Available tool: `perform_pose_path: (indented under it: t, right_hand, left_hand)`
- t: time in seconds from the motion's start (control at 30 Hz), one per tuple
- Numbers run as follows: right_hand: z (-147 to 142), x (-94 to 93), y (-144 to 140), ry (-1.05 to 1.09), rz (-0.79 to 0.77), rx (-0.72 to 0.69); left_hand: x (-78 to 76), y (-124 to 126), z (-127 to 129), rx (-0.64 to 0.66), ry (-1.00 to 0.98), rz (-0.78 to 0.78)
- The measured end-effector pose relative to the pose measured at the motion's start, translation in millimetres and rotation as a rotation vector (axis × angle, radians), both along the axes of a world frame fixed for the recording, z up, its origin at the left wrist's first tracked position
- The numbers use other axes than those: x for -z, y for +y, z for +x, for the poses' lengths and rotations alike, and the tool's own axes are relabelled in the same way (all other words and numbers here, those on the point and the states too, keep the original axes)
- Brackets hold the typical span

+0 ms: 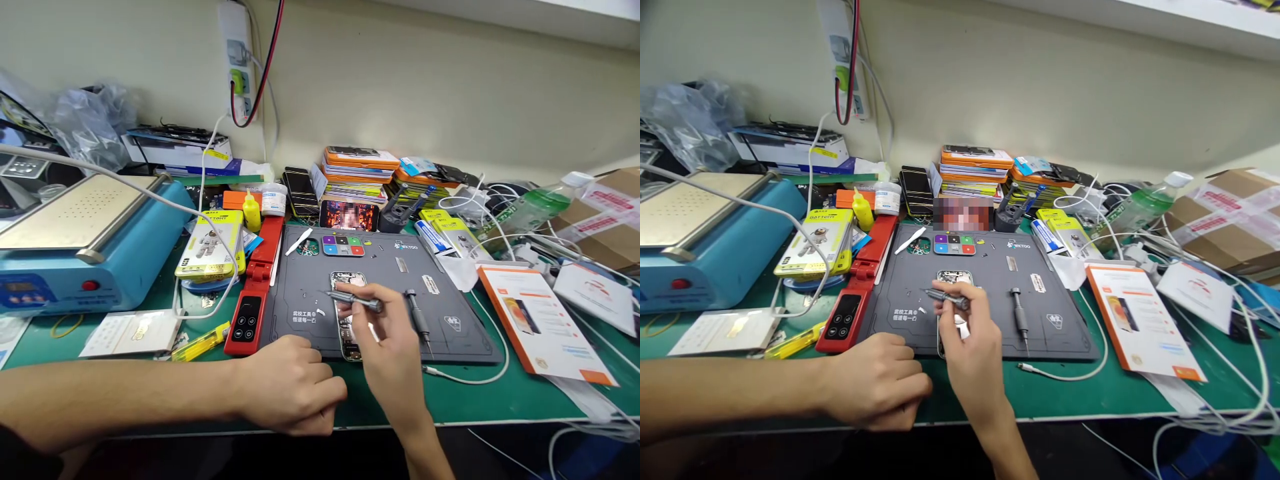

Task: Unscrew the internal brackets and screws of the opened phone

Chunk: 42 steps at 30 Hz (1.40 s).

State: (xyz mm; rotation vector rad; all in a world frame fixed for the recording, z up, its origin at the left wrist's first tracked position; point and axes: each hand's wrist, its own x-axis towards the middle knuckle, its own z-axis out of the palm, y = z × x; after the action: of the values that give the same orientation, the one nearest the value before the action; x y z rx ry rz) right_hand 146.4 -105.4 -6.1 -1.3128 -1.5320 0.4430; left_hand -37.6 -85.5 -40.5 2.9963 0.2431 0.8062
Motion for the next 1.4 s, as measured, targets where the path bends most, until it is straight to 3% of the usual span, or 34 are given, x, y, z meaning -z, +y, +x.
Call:
perform_pose_path:
  t: [0.3,0.53,0.63,0.73,1.07,1.17,1.27,1.33,1.4]
  right_hand:
    - [-9,8.7,3,-0.093,-0.064,-0.14]
    - [4,-18.6,26,-0.317,-0.016,-0.242]
    - [1,-28.1,47,-0.233,-0.161,-0.358]
    - [-2,-30.7,68,-0.194,-0.232,-0.375]
    - [1,-15.4,91,0.05,-0.358,-0.367]
    - [7,-20.6,87,0.154,-0.342,-0.357]
    - [18,-29.4,66,0.238,-0.291,-0.312]
    - [26,-29.9,43,0.304,-0.252,-0.25]
    - [30,-23.5,18,0.531,-0.159,-0.134]
  left_hand:
    - [5.6,2,2,0.007,-0.017,-0.001]
    - [6.9,2,2,-0.012,0.019,-0.023]
    - [6.0,1,2,-0.013,0.015,-0.05]
    - [4.5,0,3,-0.019,0.018,-0.073]
    - [0.6,2,1,-0.016,0.008,-0.084]
    - [0.8,2,1,-0.005,0.032,-0.098]
    - [-0.3,0,2,0.005,0.009,-0.168]
    - [-3.5,-2,2,-0.006,-0.048,-0.334]
    - [-9.0,-4,2,-0.044,-0.097,-0.617]
